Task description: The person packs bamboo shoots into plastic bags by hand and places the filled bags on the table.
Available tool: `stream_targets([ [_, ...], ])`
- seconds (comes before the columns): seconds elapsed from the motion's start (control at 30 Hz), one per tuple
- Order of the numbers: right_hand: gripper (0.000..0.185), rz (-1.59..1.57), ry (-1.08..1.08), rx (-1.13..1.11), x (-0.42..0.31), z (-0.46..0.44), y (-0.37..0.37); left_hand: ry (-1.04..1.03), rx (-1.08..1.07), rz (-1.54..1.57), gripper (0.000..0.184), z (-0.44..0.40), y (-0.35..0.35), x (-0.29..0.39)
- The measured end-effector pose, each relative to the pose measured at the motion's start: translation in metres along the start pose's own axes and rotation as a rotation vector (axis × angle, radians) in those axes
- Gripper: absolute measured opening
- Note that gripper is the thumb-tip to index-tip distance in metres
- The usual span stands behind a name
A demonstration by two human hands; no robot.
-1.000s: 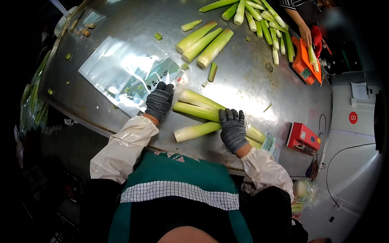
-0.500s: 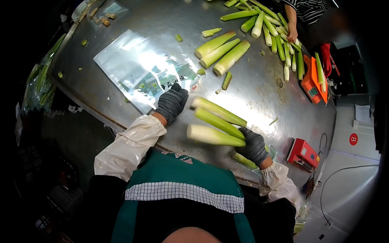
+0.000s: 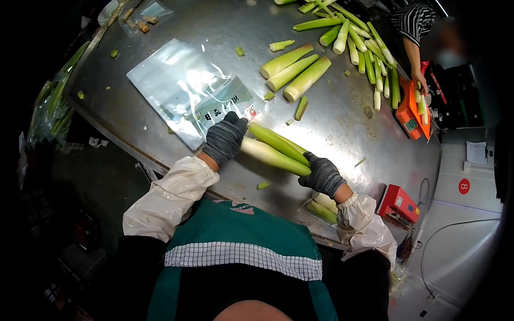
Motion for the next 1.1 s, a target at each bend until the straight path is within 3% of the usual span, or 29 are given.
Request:
stream_targets([
  [0.13,0.077,-0.078,-0.016,-0.037,0.001,0.002,-0.012,-0.165,0.047,-0.056,0.021,-0.003,0.015,0.034],
  [0.2,0.077,-0.351,-0.060,-0.029,-0.001,0.003,-0.019,-0.213,0.040,-0.139,0.024,-0.004,0.017,0.039],
  [0.23,0.074,-0.597,-0.254,-0.156,-0.008,0.012,-0.021,-0.242,0.026,-0.164,0.026,-0.003,0.011,0.035],
  [0.27,0.074,-0.745,-0.278,-0.111,-0.013,0.012,-0.026,-0.242,0.029,-0.163,0.026,-0.003,0.013,0.035],
  [0.33,0.069,-0.808,-0.298,-0.124,-0.022,0.012,-0.041,-0.164,-0.046,-0.196,0.028,-0.003,0.012,0.029],
  [0.4,0.063,-0.770,-0.246,-0.097,-0.042,0.014,-0.043,-0.151,-0.075,-0.220,0.029,-0.004,0.010,0.028],
  [0.47,0.063,-0.299,0.036,0.123,-0.067,0.009,-0.034,-0.230,-0.021,-0.185,0.025,-0.005,0.007,0.040],
  [0.53,0.063,-0.217,0.078,0.238,-0.078,0.006,-0.039,-0.194,-0.099,-0.161,0.021,-0.008,-0.011,0.042],
  [0.67,0.057,-0.376,0.001,0.349,-0.074,-0.013,-0.035,-0.277,-0.034,-0.199,0.023,-0.007,0.009,0.046],
  [0.73,0.056,-0.997,-0.313,-0.033,-0.069,-0.018,-0.055,-0.303,0.102,-0.197,0.030,-0.001,0.028,0.038],
  [0.8,0.051,-1.017,-0.276,-0.017,-0.076,-0.018,-0.056,-0.257,-0.013,-0.199,0.035,0.004,0.018,0.030],
  [0.87,0.060,-0.607,0.186,0.361,-0.094,-0.026,-0.045,-0.307,-0.047,-0.163,0.033,0.000,0.013,0.047],
  [0.9,0.054,-0.534,0.243,0.351,-0.103,-0.028,-0.040,-0.331,-0.074,-0.135,0.031,-0.003,0.008,0.055],
  [0.93,0.054,-0.534,0.246,0.353,-0.109,-0.033,-0.034,-0.331,-0.072,-0.137,0.031,-0.007,0.005,0.058],
  [1.0,0.049,-0.438,0.040,0.274,-0.102,-0.046,-0.037,-0.320,-0.236,-0.198,0.029,-0.008,-0.009,0.055],
  [1.07,0.043,-0.522,0.032,0.388,-0.094,-0.052,-0.023,-0.262,-0.236,-0.188,0.027,-0.009,-0.006,0.049],
  [1.1,0.040,-0.866,-0.069,0.247,-0.089,-0.058,-0.030,-0.210,-0.187,-0.158,0.026,-0.008,0.002,0.043],
])
Point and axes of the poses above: each hand's wrist, its own z-axis away from the middle knuckle, its own y-axis out of the back of the hand, x = y × z, the point moved 8 cm from there along -z, towards the middle knuckle, and after that the axes turned 13 degrees about x, right-handed, at the moved point
